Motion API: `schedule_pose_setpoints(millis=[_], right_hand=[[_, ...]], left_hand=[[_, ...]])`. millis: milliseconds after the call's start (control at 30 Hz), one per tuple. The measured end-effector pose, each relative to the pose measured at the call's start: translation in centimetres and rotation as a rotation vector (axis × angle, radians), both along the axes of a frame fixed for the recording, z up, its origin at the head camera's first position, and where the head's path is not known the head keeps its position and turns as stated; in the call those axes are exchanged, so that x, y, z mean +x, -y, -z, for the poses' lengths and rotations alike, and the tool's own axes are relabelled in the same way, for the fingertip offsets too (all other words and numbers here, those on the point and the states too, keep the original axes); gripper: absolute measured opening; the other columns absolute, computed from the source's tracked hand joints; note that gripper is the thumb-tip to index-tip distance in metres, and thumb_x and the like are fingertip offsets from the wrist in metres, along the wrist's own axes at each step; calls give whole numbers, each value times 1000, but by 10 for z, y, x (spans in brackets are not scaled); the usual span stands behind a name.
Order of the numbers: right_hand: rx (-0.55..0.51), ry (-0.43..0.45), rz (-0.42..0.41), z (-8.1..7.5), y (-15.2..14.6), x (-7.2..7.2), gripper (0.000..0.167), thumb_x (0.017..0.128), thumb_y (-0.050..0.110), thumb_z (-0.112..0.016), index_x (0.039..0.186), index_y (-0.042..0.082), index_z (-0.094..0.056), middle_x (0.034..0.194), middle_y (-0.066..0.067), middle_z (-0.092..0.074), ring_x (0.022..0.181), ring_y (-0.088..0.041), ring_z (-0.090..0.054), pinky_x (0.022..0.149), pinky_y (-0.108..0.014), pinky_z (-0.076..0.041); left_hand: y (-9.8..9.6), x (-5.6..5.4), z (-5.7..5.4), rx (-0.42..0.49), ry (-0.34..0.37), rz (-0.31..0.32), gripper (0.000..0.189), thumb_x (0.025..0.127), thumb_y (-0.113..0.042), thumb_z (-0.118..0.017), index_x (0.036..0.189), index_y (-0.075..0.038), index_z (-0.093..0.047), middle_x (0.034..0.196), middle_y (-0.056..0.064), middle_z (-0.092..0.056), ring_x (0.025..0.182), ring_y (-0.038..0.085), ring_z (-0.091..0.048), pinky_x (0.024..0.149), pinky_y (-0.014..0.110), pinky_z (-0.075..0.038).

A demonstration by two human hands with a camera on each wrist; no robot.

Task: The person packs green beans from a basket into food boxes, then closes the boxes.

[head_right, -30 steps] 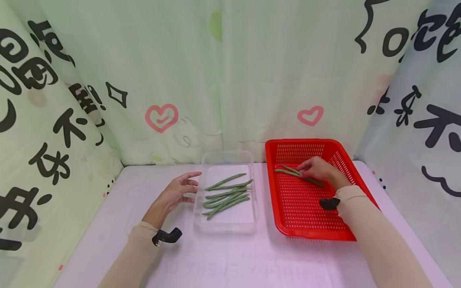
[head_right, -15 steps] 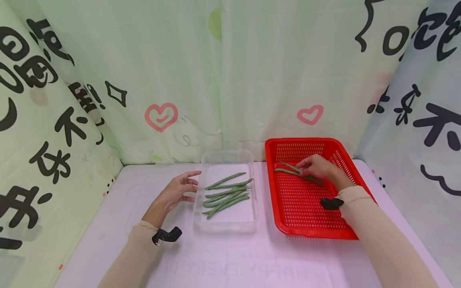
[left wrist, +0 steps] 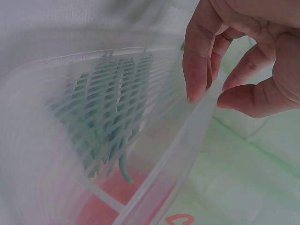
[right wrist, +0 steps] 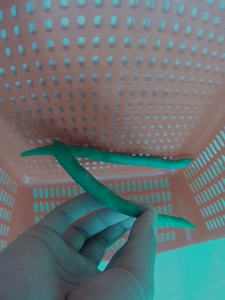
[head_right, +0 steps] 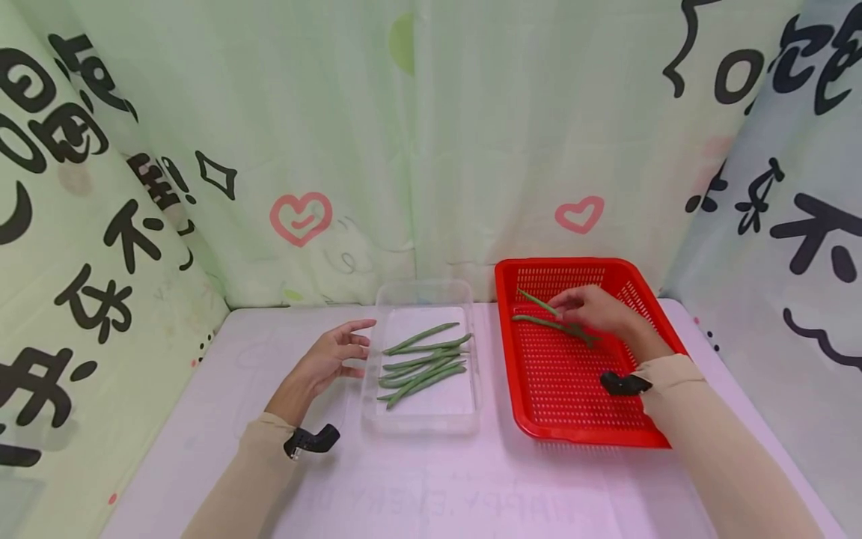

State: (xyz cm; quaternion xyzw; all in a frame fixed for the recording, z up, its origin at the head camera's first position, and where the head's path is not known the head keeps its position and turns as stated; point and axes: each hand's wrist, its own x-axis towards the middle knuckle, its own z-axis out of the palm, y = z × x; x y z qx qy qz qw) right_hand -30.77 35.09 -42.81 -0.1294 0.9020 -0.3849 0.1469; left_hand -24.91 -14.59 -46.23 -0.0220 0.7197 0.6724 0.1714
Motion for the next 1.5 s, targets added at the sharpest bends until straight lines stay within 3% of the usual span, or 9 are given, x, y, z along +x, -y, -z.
schedule_pose_setpoints(millis=[600, 1100, 1500], right_hand=[[-61, -66, -10, -23, 17, 11, 35, 95, 11, -70, 130, 4, -65, 120, -20, -66, 104, -36, -60, 81, -32, -59], [-94, -104, -125, -49, 49, 20, 31, 94, 11, -72, 125, 9, -69, 112, -11, -69, 98, -29, -64, 81, -34, -59], [-112, -86, -194, -64, 84, 25, 32, 95, 14, -72, 126, 10, -69, 117, -16, -68, 103, -28, -63, 84, -30, -59]], left_hand=[[0, 0, 2, -9, 4, -3, 50, 96, -4, -64, 143, -22, -59, 114, 10, -56, 94, 24, -60, 69, 35, -61], [0, 0, 1, -1, 2, -1, 51, 97, -4, -64, 144, -21, -58, 111, 9, -56, 93, 22, -61, 68, 34, -61], [0, -1, 1, 4, 4, -2, 51, 97, -3, -63, 144, -20, -58, 110, 8, -55, 92, 22, -61, 67, 34, -61]])
